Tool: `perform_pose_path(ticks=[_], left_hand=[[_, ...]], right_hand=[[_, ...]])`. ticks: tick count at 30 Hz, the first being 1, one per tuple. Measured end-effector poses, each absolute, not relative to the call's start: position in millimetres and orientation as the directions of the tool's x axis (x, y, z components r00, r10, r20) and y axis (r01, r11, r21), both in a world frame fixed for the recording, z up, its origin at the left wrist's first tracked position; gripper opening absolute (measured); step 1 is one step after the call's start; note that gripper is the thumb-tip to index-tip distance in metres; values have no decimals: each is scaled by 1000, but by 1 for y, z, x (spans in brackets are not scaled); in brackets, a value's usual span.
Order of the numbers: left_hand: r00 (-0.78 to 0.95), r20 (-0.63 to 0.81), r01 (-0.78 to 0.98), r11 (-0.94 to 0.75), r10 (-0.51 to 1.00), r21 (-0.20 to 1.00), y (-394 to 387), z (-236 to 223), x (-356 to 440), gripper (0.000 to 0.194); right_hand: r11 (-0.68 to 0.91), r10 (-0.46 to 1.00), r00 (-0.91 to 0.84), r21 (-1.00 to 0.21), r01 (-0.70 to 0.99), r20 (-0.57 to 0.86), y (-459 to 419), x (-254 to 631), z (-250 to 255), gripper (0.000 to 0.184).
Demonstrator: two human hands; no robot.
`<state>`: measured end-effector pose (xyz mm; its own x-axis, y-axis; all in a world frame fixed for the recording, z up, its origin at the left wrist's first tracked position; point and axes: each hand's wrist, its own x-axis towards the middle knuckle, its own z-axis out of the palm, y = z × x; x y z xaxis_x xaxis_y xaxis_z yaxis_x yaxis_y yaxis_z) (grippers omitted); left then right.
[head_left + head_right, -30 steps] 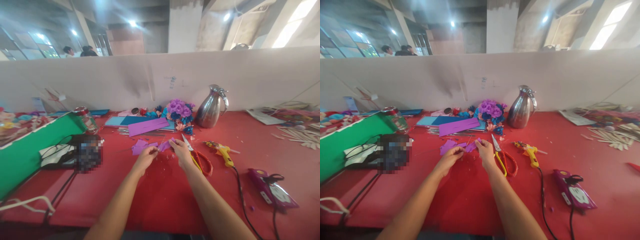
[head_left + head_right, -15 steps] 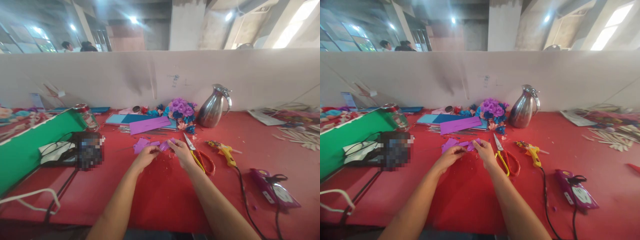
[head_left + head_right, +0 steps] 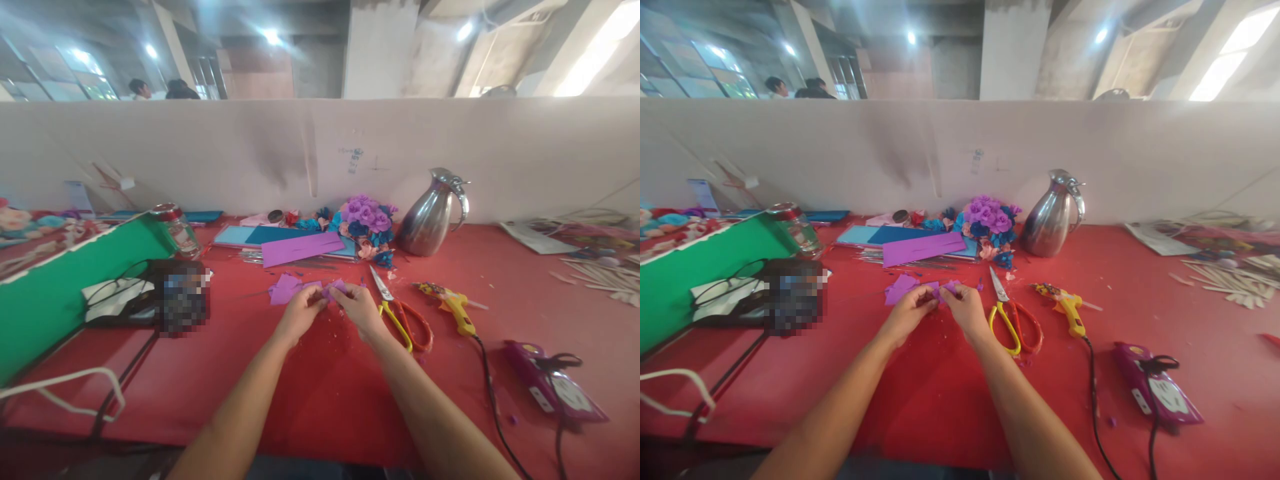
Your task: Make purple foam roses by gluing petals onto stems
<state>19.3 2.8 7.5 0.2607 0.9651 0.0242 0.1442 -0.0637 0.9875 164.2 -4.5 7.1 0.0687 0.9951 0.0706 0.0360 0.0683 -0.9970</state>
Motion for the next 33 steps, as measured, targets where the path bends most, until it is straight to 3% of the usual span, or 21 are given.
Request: perform_pose_path(ticks=[9, 19, 26, 33], left_hand=[[223, -48, 98, 26, 974, 995, 2, 10, 18, 31], [165, -75, 91, 60, 983, 994, -1, 14, 18, 17], [162, -35, 68, 25, 986, 997, 0, 13, 17, 25], [77, -171, -8, 172, 982, 985, 3, 17, 15, 24]], right_hand=[[53, 997, 52, -997, -59, 50, -6, 163, 8, 31], [42, 998, 39, -995, -85, 39, -10, 163, 7, 26], [36, 999, 39, -995, -97, 33, -10, 161, 9, 26], [16, 996, 89, -993, -120, 6, -7, 162, 11, 23]])
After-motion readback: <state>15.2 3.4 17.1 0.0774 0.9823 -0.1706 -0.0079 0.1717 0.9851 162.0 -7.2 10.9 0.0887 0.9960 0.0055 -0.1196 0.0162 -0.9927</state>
